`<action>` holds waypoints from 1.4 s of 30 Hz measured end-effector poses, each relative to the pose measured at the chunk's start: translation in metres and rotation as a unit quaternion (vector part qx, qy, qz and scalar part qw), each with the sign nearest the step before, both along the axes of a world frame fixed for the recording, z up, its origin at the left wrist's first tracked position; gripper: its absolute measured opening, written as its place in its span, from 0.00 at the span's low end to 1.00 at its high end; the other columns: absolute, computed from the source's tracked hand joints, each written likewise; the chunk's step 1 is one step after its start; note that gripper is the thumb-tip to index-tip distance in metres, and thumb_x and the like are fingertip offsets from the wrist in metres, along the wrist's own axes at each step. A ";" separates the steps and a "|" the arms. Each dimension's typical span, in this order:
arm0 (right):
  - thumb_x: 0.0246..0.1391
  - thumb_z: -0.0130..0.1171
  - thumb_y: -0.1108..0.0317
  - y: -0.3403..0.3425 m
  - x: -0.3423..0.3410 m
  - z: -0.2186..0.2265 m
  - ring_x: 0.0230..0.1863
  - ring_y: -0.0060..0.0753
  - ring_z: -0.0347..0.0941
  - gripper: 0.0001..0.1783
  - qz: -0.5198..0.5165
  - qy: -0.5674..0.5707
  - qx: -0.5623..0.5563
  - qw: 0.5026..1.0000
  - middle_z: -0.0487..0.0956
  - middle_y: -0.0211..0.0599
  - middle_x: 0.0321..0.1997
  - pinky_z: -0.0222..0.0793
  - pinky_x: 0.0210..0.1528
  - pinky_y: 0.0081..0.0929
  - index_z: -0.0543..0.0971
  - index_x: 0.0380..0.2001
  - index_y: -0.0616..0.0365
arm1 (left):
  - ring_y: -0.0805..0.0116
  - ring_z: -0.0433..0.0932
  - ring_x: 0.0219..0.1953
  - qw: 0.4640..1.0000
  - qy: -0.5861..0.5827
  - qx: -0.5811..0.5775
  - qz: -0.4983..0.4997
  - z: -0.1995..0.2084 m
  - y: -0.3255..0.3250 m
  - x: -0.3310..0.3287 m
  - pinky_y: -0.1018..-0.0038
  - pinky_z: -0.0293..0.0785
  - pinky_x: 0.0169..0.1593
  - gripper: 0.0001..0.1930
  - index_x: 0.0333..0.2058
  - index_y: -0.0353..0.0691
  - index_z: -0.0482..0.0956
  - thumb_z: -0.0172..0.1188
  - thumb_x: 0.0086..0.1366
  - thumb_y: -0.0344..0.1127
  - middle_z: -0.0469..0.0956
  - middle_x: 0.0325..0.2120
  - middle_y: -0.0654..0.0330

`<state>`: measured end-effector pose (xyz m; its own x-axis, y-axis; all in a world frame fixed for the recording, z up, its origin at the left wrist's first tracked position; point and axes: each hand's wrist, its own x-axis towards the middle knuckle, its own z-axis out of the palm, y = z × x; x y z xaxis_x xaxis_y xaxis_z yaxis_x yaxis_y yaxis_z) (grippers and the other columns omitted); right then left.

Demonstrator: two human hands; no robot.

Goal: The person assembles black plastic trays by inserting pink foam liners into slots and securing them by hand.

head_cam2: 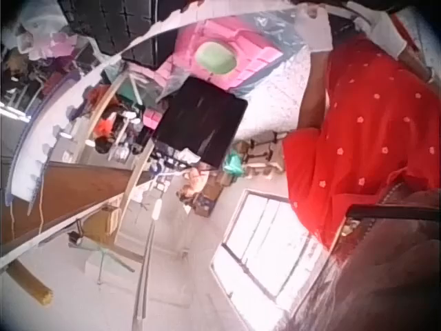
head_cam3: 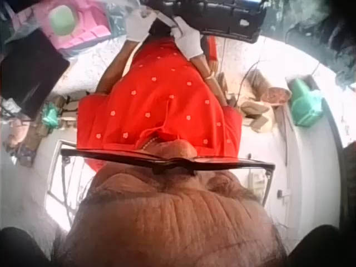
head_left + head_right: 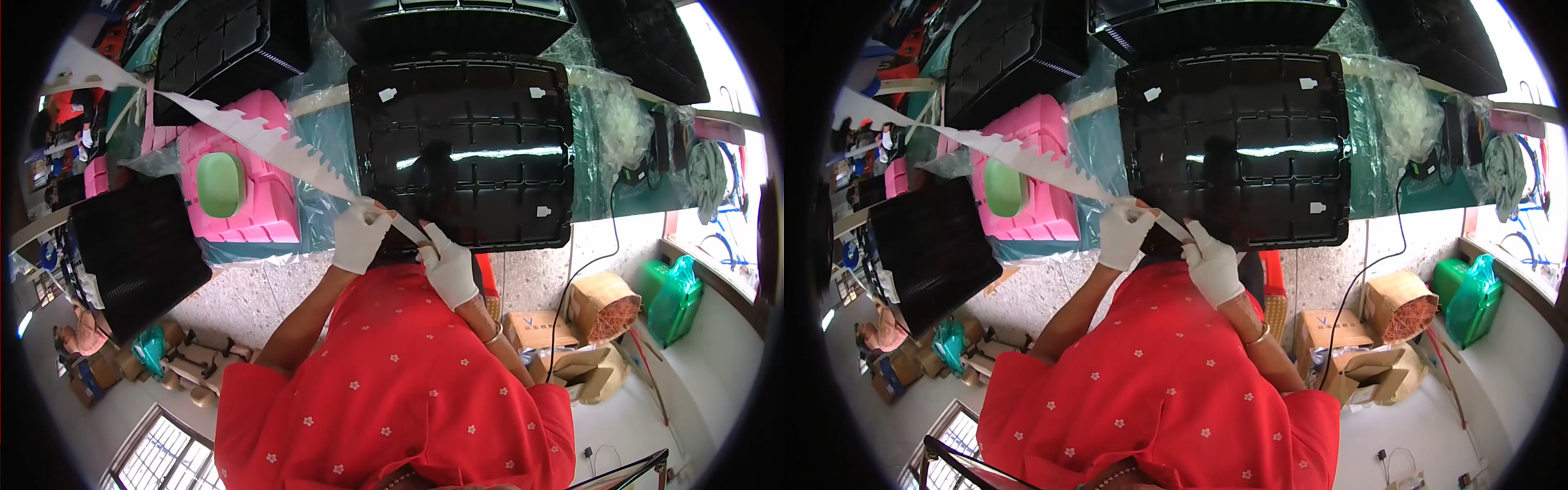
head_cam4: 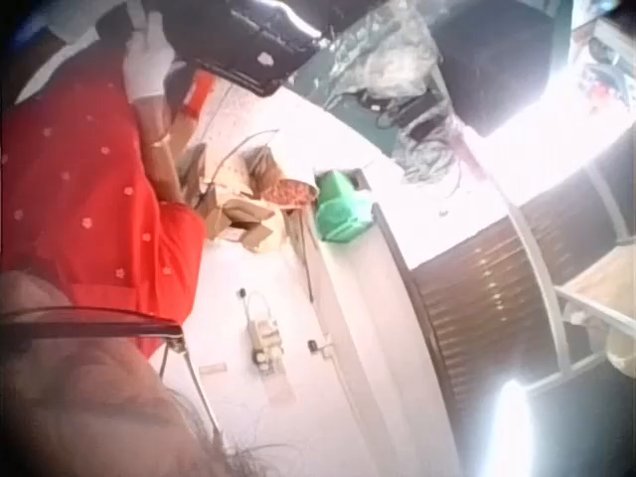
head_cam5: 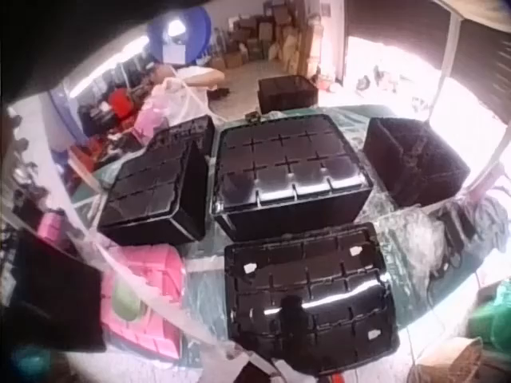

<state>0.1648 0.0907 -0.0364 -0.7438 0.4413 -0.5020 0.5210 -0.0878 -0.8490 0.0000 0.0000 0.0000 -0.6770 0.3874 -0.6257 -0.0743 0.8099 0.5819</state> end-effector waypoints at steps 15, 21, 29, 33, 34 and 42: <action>0.55 0.53 0.68 -0.006 -0.009 -0.004 0.16 0.39 0.73 0.33 0.312 -0.101 0.435 0.839 0.75 0.35 0.18 0.69 0.18 0.36 0.64 0.66 0.43 | 0.58 0.72 0.41 0.901 0.383 0.122 -0.166 -0.063 -0.018 0.009 0.60 0.66 0.44 0.08 0.26 0.45 0.79 0.69 0.49 0.36 0.74 0.37 0.63; 0.55 0.51 0.70 -0.002 -0.014 0.005 0.17 0.42 0.76 0.34 0.323 -0.120 0.384 0.857 0.78 0.39 0.19 0.71 0.19 0.39 0.63 0.67 0.45 | 0.55 0.62 0.59 0.866 0.445 0.159 -0.163 -0.057 -0.012 0.002 0.54 0.55 0.61 0.10 0.27 0.46 0.79 0.71 0.47 0.38 0.65 0.57 0.58; 0.57 0.48 0.69 0.004 -0.017 0.016 0.21 0.51 0.78 0.33 0.329 -0.136 0.339 0.870 0.80 0.45 0.22 0.73 0.24 0.47 0.62 0.67 0.41 | 0.52 0.56 0.65 0.933 0.328 0.110 -0.098 -0.062 -0.011 0.008 0.51 0.49 0.64 0.33 0.51 0.43 0.72 0.71 0.44 0.39 0.56 0.63 0.54; 0.57 0.47 0.68 0.006 -0.012 0.010 0.22 0.51 0.78 0.32 0.342 -0.136 0.344 0.864 0.79 0.47 0.22 0.74 0.25 0.47 0.63 0.67 0.39 | 0.54 0.61 0.63 0.945 0.297 0.136 -0.034 -0.080 -0.012 0.015 0.53 0.51 0.64 0.37 0.56 0.44 0.69 0.70 0.46 0.41 0.57 0.64 0.53; 0.58 0.47 0.67 0.007 -0.013 0.012 0.22 0.52 0.78 0.32 0.342 -0.142 0.335 0.866 0.80 0.47 0.22 0.74 0.26 0.47 0.63 0.67 0.38 | 0.54 0.63 0.62 0.940 0.316 0.108 -0.069 -0.088 -0.016 0.014 0.55 0.52 0.64 0.39 0.59 0.44 0.67 0.70 0.46 0.43 0.58 0.64 0.53; 0.60 0.49 0.61 0.020 -0.014 0.019 0.26 0.56 0.78 0.30 0.381 -0.137 0.320 0.857 0.80 0.50 0.24 0.74 0.32 0.51 0.63 0.66 0.34 | 0.54 0.69 0.60 0.963 0.256 0.061 -0.048 -0.061 -0.012 0.021 0.51 0.51 0.66 0.42 0.63 0.46 0.64 0.67 0.49 0.50 0.62 0.64 0.53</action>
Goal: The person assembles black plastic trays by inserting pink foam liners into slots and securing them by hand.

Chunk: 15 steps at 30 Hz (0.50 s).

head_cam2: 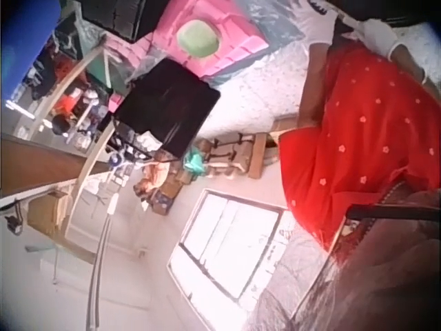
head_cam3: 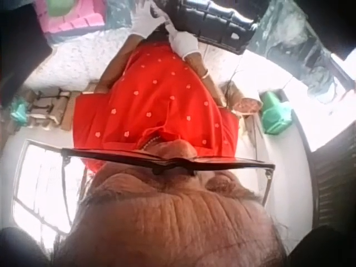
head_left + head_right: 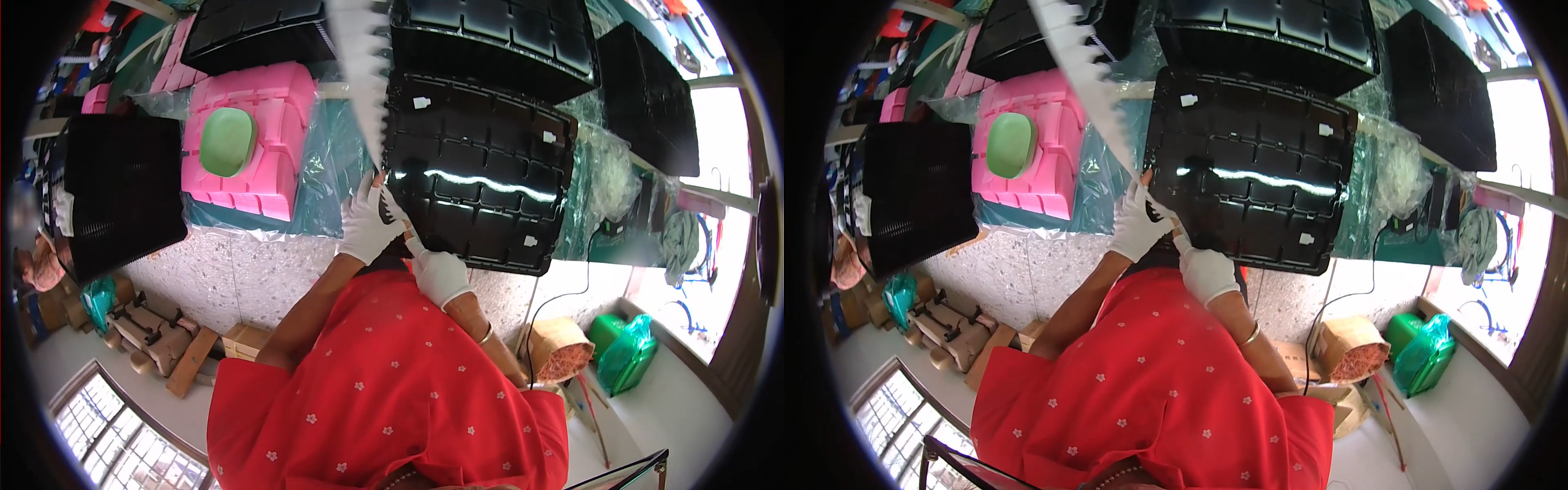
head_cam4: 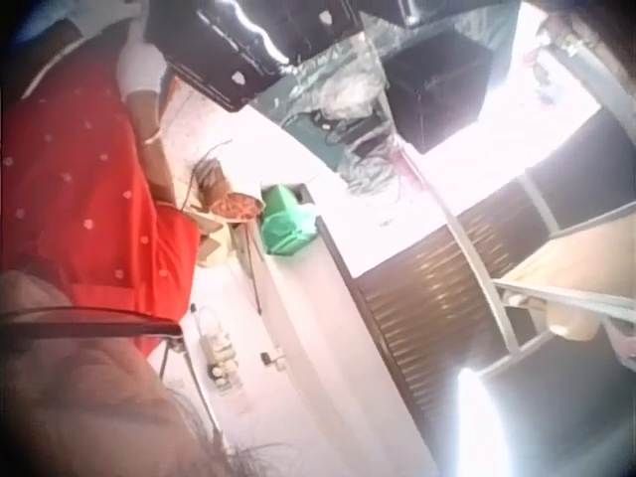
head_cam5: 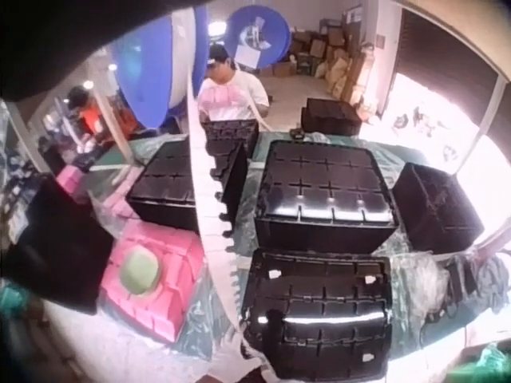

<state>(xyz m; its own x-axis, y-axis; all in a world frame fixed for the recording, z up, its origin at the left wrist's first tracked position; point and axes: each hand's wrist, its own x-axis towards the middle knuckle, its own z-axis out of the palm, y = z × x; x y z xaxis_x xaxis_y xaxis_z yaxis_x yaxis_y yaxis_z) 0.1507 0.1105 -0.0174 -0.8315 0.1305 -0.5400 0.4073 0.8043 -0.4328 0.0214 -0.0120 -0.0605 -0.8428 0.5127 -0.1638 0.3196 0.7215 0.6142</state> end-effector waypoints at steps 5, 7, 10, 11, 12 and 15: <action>0.61 0.52 0.52 0.010 0.008 -0.009 0.28 0.57 0.78 0.28 0.020 0.014 -0.067 0.997 0.80 0.52 0.26 0.74 0.33 0.51 0.65 0.64 0.36 | 0.60 0.68 0.61 0.998 -0.019 -0.058 0.017 -0.009 -0.004 0.001 0.52 0.51 0.67 0.37 0.62 0.45 0.66 0.64 0.55 0.51 0.65 0.63 0.56; 0.60 0.52 0.56 0.013 0.004 -0.003 0.28 0.58 0.78 0.27 0.038 0.028 -0.068 0.997 0.80 0.53 0.26 0.74 0.33 0.51 0.67 0.63 0.37 | 0.58 0.70 0.60 0.998 0.022 -0.049 0.028 -0.008 -0.006 0.004 0.52 0.51 0.66 0.33 0.61 0.45 0.67 0.61 0.58 0.49 0.67 0.62 0.58; 0.60 0.49 0.61 0.026 0.005 -0.009 0.30 0.60 0.78 0.26 0.041 0.047 -0.100 0.993 0.81 0.54 0.28 0.74 0.37 0.53 0.67 0.63 0.40 | 0.51 0.74 0.53 0.998 0.033 0.019 0.054 -0.017 -0.002 0.004 0.56 0.60 0.62 0.29 0.58 0.42 0.70 0.60 0.59 0.47 0.70 0.59 0.56; 0.60 0.49 0.61 0.027 0.007 -0.009 0.30 0.60 0.78 0.26 0.048 0.045 -0.104 0.992 0.81 0.54 0.28 0.74 0.37 0.53 0.67 0.63 0.40 | 0.50 0.74 0.52 0.997 0.031 0.023 0.060 -0.014 -0.001 0.005 0.56 0.62 0.61 0.29 0.57 0.41 0.71 0.60 0.59 0.47 0.70 0.58 0.54; 0.60 0.49 0.61 0.029 0.005 -0.005 0.30 0.60 0.78 0.26 0.051 0.048 -0.106 0.992 0.80 0.54 0.28 0.74 0.37 0.53 0.68 0.63 0.40 | 0.50 0.74 0.52 0.997 0.031 0.021 0.065 -0.013 0.000 0.003 0.56 0.62 0.61 0.29 0.57 0.41 0.71 0.60 0.59 0.47 0.70 0.58 0.54; 0.60 0.49 0.60 0.032 0.006 -0.003 0.30 0.60 0.78 0.26 0.056 0.050 -0.117 0.990 0.80 0.55 0.29 0.74 0.38 0.53 0.68 0.62 0.39 | 0.47 0.75 0.50 0.995 0.020 0.056 0.078 -0.012 0.001 0.003 0.57 0.63 0.60 0.28 0.56 0.39 0.72 0.61 0.58 0.44 0.72 0.56 0.52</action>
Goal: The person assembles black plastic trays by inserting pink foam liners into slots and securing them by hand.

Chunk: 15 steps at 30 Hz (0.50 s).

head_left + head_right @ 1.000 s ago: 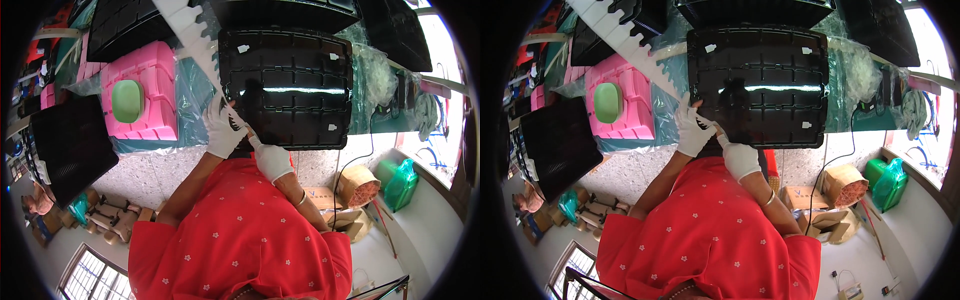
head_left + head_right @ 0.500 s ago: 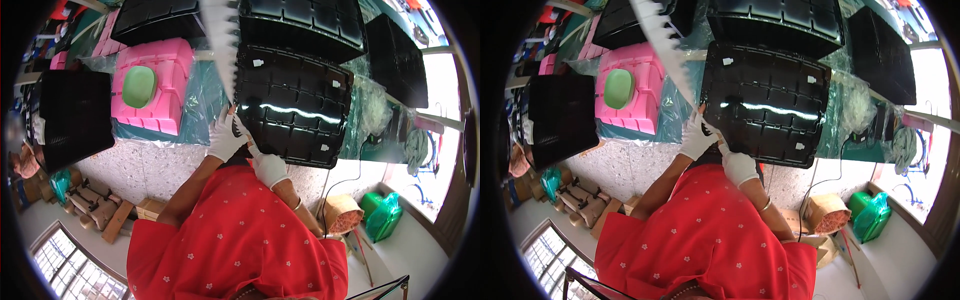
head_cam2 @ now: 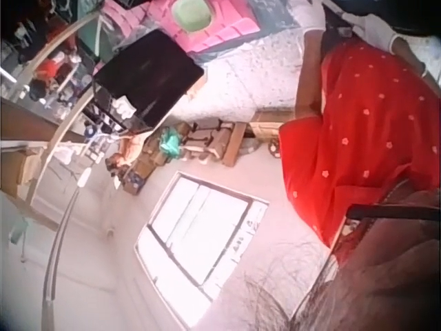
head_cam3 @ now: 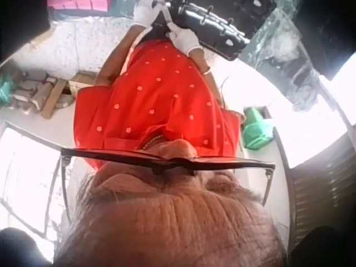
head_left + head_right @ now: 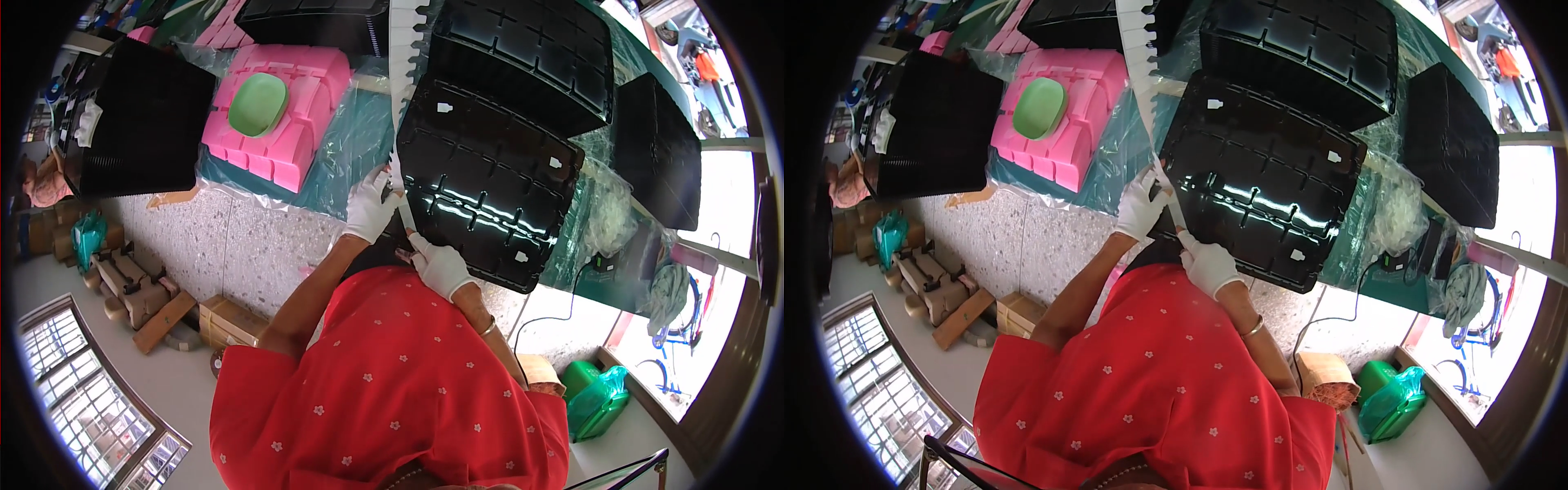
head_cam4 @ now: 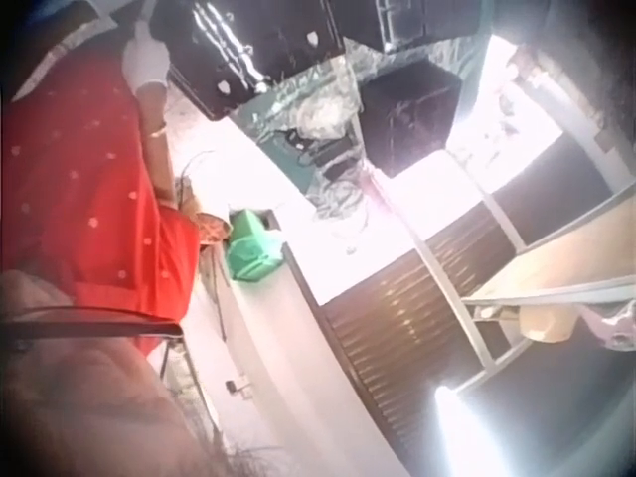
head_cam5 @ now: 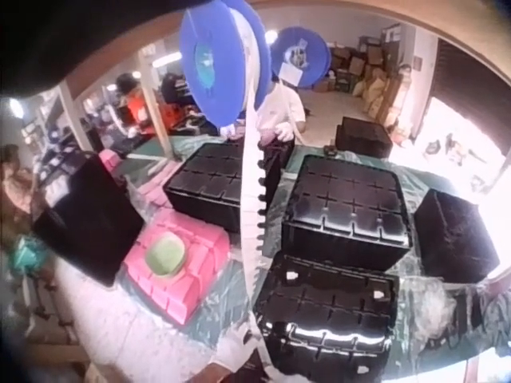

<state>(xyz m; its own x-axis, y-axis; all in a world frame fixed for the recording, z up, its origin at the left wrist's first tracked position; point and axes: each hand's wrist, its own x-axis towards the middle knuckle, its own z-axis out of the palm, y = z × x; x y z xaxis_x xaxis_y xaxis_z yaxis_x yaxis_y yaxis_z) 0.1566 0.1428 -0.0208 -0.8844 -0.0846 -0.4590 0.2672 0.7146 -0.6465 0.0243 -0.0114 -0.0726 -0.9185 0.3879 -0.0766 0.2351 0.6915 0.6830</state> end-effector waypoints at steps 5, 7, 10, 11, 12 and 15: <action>0.59 0.49 0.60 -0.001 0.000 -0.003 0.31 0.61 0.78 0.26 -0.005 -0.017 -0.004 1.000 0.80 0.56 0.30 0.74 0.39 0.53 0.68 0.62 0.40 | 0.48 0.71 0.56 1.000 0.006 -0.001 -0.002 0.015 0.004 0.012 0.57 0.60 0.62 0.42 0.59 0.38 0.66 0.70 0.46 0.47 0.66 0.60 0.50; 0.59 0.50 0.60 -0.002 0.001 -0.007 0.32 0.61 0.78 0.25 0.001 -0.018 0.000 1.000 0.80 0.56 0.30 0.74 0.39 0.53 0.69 0.61 0.40 | 0.50 0.69 0.57 0.998 0.041 -0.047 -0.010 0.021 0.006 0.019 0.56 0.58 0.63 0.46 0.61 0.39 0.64 0.71 0.44 0.49 0.65 0.61 0.50; 0.59 0.49 0.60 -0.001 0.001 -0.001 0.32 0.61 0.78 0.24 0.008 -0.013 0.001 1.000 0.80 0.56 0.29 0.74 0.39 0.54 0.70 0.60 0.39 | 0.52 0.68 0.60 0.992 0.054 -0.109 -0.022 0.022 0.006 0.020 0.53 0.53 0.65 0.51 0.64 0.40 0.61 0.73 0.41 0.52 0.63 0.62 0.51; 0.59 0.49 0.60 0.000 0.002 -0.002 0.32 0.61 0.78 0.24 0.009 -0.014 -0.001 1.000 0.80 0.56 0.29 0.74 0.39 0.54 0.70 0.60 0.39 | 0.53 0.68 0.60 0.991 0.033 -0.125 -0.025 0.022 0.005 0.020 0.52 0.51 0.66 0.52 0.64 0.41 0.60 0.73 0.41 0.52 0.63 0.63 0.53; 0.59 0.49 0.60 0.002 0.005 -0.003 0.32 0.61 0.77 0.24 0.006 -0.013 -0.012 1.000 0.80 0.56 0.29 0.74 0.39 0.54 0.71 0.60 0.39 | 0.53 0.68 0.60 0.991 0.032 -0.126 -0.025 0.021 0.006 0.019 0.52 0.51 0.66 0.52 0.64 0.41 0.60 0.73 0.41 0.52 0.63 0.63 0.53; 0.59 0.50 0.59 0.006 0.009 -0.005 0.32 0.61 0.77 0.23 0.001 -0.012 -0.029 1.000 0.80 0.56 0.29 0.74 0.39 0.54 0.71 0.59 0.39 | 0.54 0.69 0.58 0.990 0.006 -0.139 -0.003 0.013 0.008 0.018 0.53 0.52 0.66 0.49 0.65 0.44 0.60 0.71 0.45 0.53 0.66 0.61 0.54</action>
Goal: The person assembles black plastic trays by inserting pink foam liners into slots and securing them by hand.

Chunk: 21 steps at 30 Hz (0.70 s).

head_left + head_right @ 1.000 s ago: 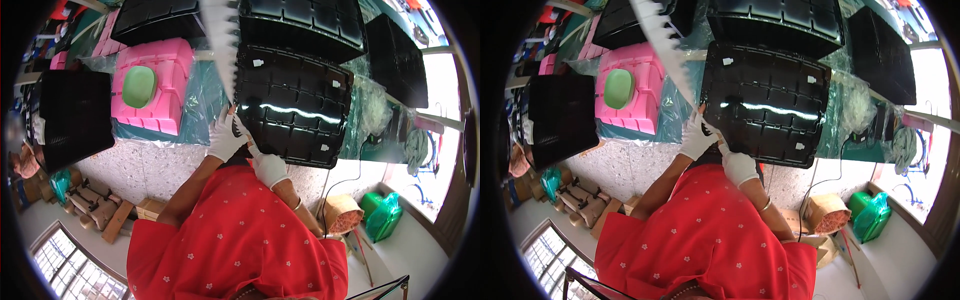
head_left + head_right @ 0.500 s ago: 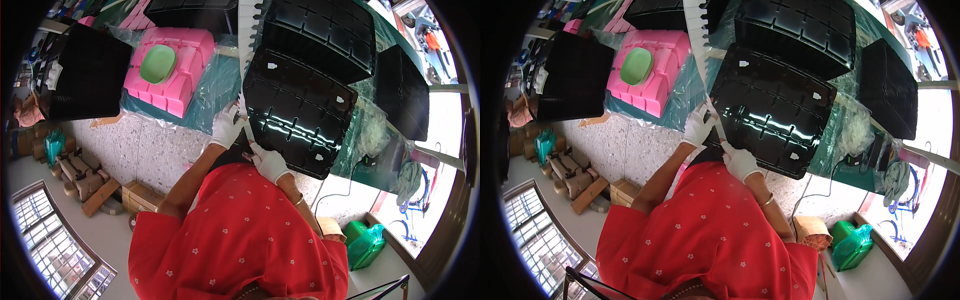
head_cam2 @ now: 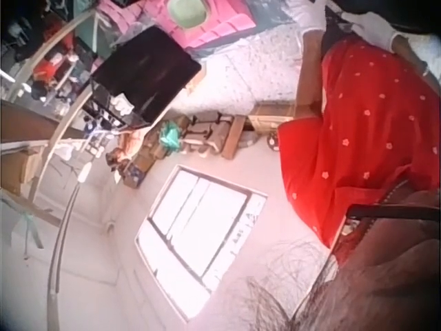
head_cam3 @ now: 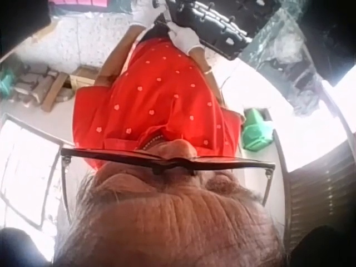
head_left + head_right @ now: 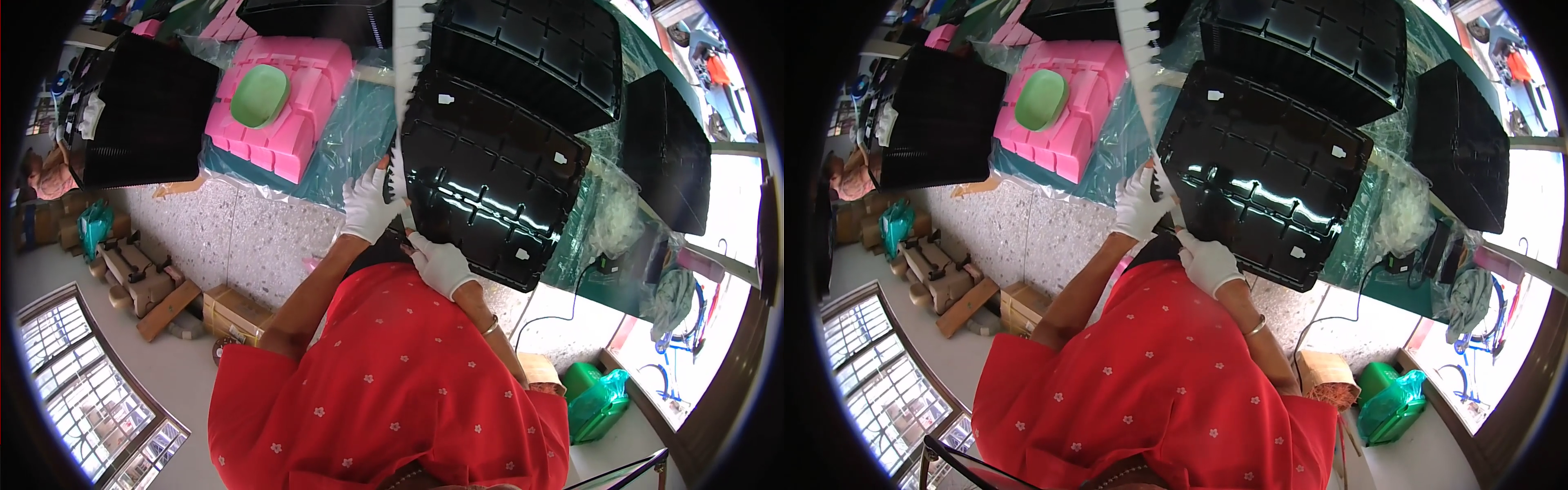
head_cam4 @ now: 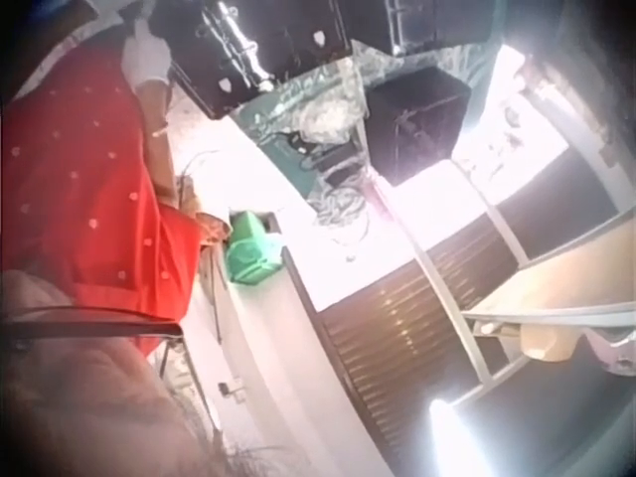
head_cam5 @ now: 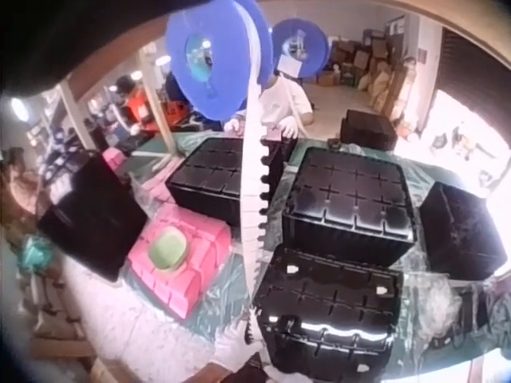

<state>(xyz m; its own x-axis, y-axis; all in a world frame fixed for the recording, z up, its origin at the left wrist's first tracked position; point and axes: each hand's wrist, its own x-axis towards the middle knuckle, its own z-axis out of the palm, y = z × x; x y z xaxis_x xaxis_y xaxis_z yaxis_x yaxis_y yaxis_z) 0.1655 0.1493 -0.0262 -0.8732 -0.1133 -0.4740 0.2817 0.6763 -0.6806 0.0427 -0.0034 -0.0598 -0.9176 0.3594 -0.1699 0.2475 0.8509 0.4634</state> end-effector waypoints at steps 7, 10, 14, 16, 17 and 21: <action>0.59 0.50 0.59 0.004 0.000 0.005 0.33 0.61 0.77 0.23 0.002 -0.010 -0.018 1.000 0.80 0.55 0.31 0.74 0.40 0.52 0.72 0.58 0.41 | 0.54 0.73 0.53 0.993 0.109 0.041 0.033 -0.012 0.003 -0.011 0.57 0.56 0.63 0.26 0.56 0.44 0.72 0.62 0.58 0.43 0.72 0.56 0.58; 0.59 0.50 0.61 0.006 0.000 0.014 0.35 0.59 0.78 0.22 0.050 0.011 -0.023 0.998 0.81 0.53 0.34 0.74 0.40 0.49 0.73 0.57 0.44 | 0.53 0.71 0.55 0.978 0.157 0.132 0.033 -0.007 0.002 -0.013 0.57 0.57 0.63 0.18 0.46 0.42 0.79 0.62 0.57 0.40 0.73 0.55 0.58; 0.58 0.51 0.63 0.004 -0.002 0.038 0.35 0.54 0.77 0.17 0.134 0.093 -0.085 0.983 0.80 0.46 0.33 0.74 0.37 0.46 0.77 0.51 0.47 | 0.61 0.78 0.46 0.958 -0.020 0.284 0.011 0.033 0.001 -0.015 0.64 0.72 0.52 0.09 0.37 0.37 0.82 0.59 0.60 0.34 0.80 0.42 0.58; 0.58 0.52 0.63 0.004 -0.010 0.052 0.36 0.53 0.77 0.16 0.166 0.094 -0.127 0.973 0.80 0.44 0.33 0.73 0.38 0.45 0.77 0.49 0.48 | 0.71 0.81 0.32 0.906 -0.136 0.401 0.006 0.062 -0.019 -0.022 0.76 0.78 0.36 0.09 0.39 0.34 0.81 0.53 0.66 0.28 0.83 0.31 0.58; 0.58 0.53 0.63 0.004 -0.013 0.054 0.36 0.52 0.77 0.15 0.190 0.092 -0.165 0.963 0.80 0.43 0.32 0.73 0.39 0.45 0.78 0.48 0.48 | 0.71 0.81 0.30 0.839 -0.239 0.482 0.082 0.073 -0.032 -0.025 0.76 0.78 0.35 0.09 0.40 0.33 0.80 0.52 0.66 0.28 0.83 0.31 0.57; 0.55 0.58 0.67 0.009 -0.021 0.049 0.47 0.50 0.76 0.17 0.156 0.171 -0.186 0.955 0.78 0.42 0.50 0.73 0.49 0.38 0.79 0.49 0.51 | 0.71 0.80 0.27 0.847 -0.227 0.437 0.202 0.085 -0.078 -0.056 0.76 0.77 0.30 0.10 0.43 0.33 0.78 0.49 0.68 0.28 0.82 0.31 0.53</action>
